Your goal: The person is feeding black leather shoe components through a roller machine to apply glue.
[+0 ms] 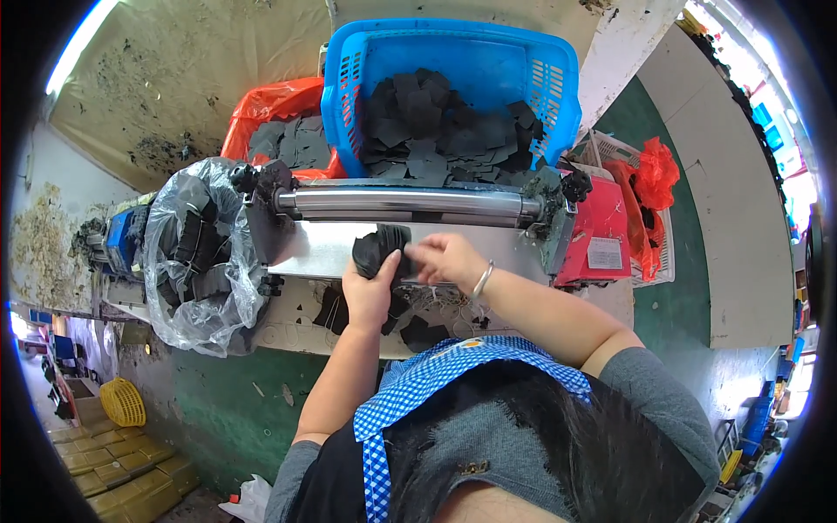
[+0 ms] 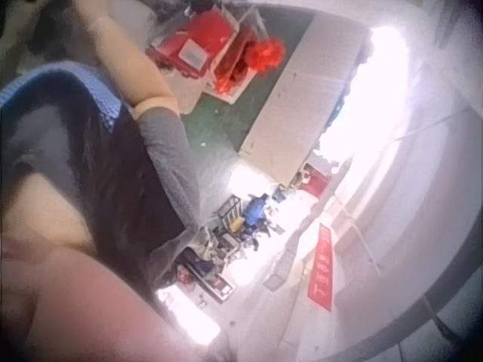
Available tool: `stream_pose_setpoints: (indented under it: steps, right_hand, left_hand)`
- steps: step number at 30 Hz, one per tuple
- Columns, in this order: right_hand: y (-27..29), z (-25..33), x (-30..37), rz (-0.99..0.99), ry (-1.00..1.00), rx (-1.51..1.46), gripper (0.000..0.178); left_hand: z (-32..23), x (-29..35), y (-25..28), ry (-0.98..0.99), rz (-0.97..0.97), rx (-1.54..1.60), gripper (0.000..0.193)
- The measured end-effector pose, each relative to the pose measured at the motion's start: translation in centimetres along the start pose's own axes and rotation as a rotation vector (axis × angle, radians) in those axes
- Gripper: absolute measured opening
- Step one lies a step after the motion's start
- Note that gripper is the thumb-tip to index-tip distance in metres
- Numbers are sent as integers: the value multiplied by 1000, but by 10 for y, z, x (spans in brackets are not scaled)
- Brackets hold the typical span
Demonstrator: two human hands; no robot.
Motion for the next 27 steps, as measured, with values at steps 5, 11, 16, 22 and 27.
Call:
stream_pose_setpoints:
  steps: [5,11,16,22,27]
  right_hand:
    - [8,-28,-10,57,-163,-67,22]
    - [16,-12,-12,-137,-79,-145,23]
    - [10,-18,-7,-7,-52,52,21]
    - [13,-4,-8,-67,-46,-38,21]
    - [1,-4,-3,48,53,147,21]
  left_hand:
    - [5,-3,-3,84,-47,206,18]
    - [0,-2,-1,-5,-44,25,22]
    - [5,-1,-7,131,1,209,19]
    - [-5,-1,-7,33,-12,117,18]
    - [2,-3,-3,26,-17,82,18]
Point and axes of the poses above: each hand's wrist, its own x-axis away from the middle knuckle, its own y-axis out of the back of the hand, z = x × y, the point moved 7 cm from there along -x, towards the middle knuckle, and after that the axes turned 12 degrees about x, right-handed, at the moved point
